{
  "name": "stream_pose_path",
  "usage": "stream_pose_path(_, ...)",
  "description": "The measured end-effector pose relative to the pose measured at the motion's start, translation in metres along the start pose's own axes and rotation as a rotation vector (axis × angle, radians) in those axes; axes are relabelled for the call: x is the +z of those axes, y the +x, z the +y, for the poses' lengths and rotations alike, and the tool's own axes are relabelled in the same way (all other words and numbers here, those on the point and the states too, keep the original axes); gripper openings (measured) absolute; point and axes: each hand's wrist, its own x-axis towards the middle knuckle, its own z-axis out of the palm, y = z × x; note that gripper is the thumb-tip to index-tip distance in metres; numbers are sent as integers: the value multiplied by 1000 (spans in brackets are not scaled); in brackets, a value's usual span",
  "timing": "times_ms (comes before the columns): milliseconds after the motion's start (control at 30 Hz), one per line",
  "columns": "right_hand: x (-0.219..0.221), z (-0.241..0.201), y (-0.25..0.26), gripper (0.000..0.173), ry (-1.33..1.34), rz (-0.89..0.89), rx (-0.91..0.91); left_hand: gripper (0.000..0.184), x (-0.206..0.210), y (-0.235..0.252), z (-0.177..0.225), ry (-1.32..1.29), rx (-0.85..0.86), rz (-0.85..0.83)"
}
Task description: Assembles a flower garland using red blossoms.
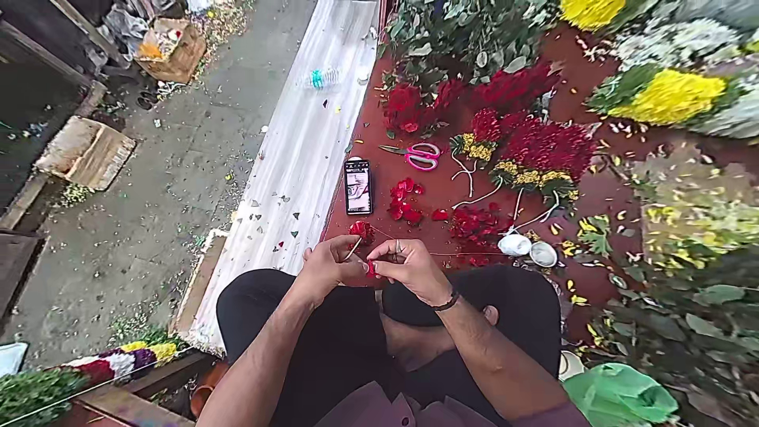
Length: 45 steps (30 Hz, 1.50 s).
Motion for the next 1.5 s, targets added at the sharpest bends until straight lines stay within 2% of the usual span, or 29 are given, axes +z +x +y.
stream_pose_path(100,-9,1,1,47,29,-163,-26,61,-1,0,0,-12,7,33)
stream_pose_path(167,-10,5,4,57,-9,-208,-57,62,0,2,0,-23,5,47)
stream_pose_path(333,3,16,4,39,-45,-30,-115,67,2,5,-6,50,27,83)
stream_pose_path(533,8,24,5,38,123,109,-67,70,0,2,-5,106,53,49)
stream_pose_path(667,10,20,3,39,260,217,-80,58,-2,3,-5,122,61,76)
stream_pose_path(767,14,19,5,38,358,292,-100,43,-3,4,-8,172,62,98)
stream_pose_path(933,21,32,9,36,289,410,-48,23,1,4,-10,245,85,95)
stream_pose_path(1100,26,37,7,39,215,390,-9,12,-1,9,-19,312,142,155)
stream_pose_path(1233,12,34,8,56,136,333,64,8,-1,10,-17,315,125,200)
stream_pose_path(1300,-3,29,11,63,-21,280,-7,10,-3,9,-14,329,99,233)
stream_pose_path(1367,-15,27,14,69,-300,130,-56,11,-6,7,-10,359,64,258)
stream_pose_path(1433,-22,34,19,59,-415,-20,-55,12,-10,5,-3,384,42,268)
stream_pose_path(1500,-29,42,24,28,-387,-48,-84,13,-14,4,4,415,30,282)
